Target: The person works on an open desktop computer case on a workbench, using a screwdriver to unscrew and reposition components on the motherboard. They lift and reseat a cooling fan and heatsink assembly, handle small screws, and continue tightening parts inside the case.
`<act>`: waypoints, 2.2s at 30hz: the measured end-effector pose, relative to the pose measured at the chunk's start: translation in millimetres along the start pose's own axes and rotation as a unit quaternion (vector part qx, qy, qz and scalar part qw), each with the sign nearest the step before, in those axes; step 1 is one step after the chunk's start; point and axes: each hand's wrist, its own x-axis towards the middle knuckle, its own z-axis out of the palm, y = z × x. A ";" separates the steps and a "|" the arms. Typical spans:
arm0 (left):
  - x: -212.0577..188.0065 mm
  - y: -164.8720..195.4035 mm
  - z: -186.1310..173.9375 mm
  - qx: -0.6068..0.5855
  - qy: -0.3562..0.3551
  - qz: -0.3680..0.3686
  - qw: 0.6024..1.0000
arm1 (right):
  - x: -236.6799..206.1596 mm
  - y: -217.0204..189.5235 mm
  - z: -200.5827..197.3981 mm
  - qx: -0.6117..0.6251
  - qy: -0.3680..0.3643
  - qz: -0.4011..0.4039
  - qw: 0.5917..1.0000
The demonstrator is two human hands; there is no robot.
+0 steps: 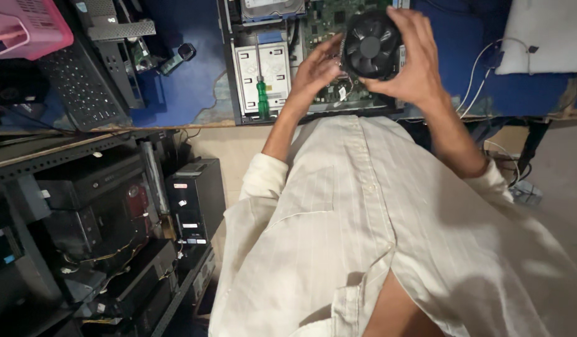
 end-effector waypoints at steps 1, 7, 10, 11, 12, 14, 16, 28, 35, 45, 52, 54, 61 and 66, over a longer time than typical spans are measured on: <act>4.6 -3.9 10.2 0.019 -0.003 -0.007 1.000 | -0.9 5.8 -12.2 -0.003 -0.018 -0.014 1.000; -4.4 -44.0 49.9 0.214 0.026 0.041 0.976 | -57.5 49.3 -40.0 -0.025 -0.140 0.033 0.989; -21.5 -71.2 65.4 0.384 0.108 0.089 0.913 | -108.4 71.9 -44.7 -0.044 -0.163 0.054 0.984; -27.9 -78.0 68.6 0.393 0.132 0.100 0.904 | -124.1 77.1 -44.6 -0.050 -0.164 0.050 0.984; -34.7 -82.6 71.0 0.402 0.155 0.111 0.896 | -138.4 79.8 -43.9 -0.061 -0.177 0.051 0.981; -51.1 -88.5 74.1 0.418 0.178 0.111 0.884 | -163.1 77.9 -38.7 -0.081 -0.204 0.054 0.974; -67.1 -92.4 74.8 0.434 0.174 0.094 0.879 | -181.6 68.1 -28.4 -0.075 -0.240 0.072 0.965; -240.5 -74.9 21.0 0.540 0.176 0.200 0.799 | -249.1 -76.5 95.6 -0.056 -0.275 0.050 0.958; -348.9 -29.0 -14.5 0.568 0.327 0.109 0.747 | -291.5 -133.9 147.7 -0.072 -0.301 0.075 0.948; -465.1 -28.0 -35.5 0.638 0.269 -0.101 0.715 | -335.6 -210.2 162.7 -0.047 -0.286 0.077 0.954; -491.9 -18.3 -47.0 0.586 0.265 -0.103 0.759 | -346.5 -237.9 178.3 -0.060 -0.305 0.070 0.948; -495.9 -17.3 -49.1 0.519 0.260 -0.089 0.809 | -348.9 -244.9 185.5 -0.068 -0.301 0.063 0.949; -489.0 -18.3 -74.6 0.385 0.238 -0.015 0.891 | -331.6 -274.6 219.2 -0.084 -0.289 0.055 0.952; -453.5 -25.8 -72.4 0.118 0.233 0.028 0.965 | -319.0 -272.3 209.0 0.132 -0.095 0.089 0.983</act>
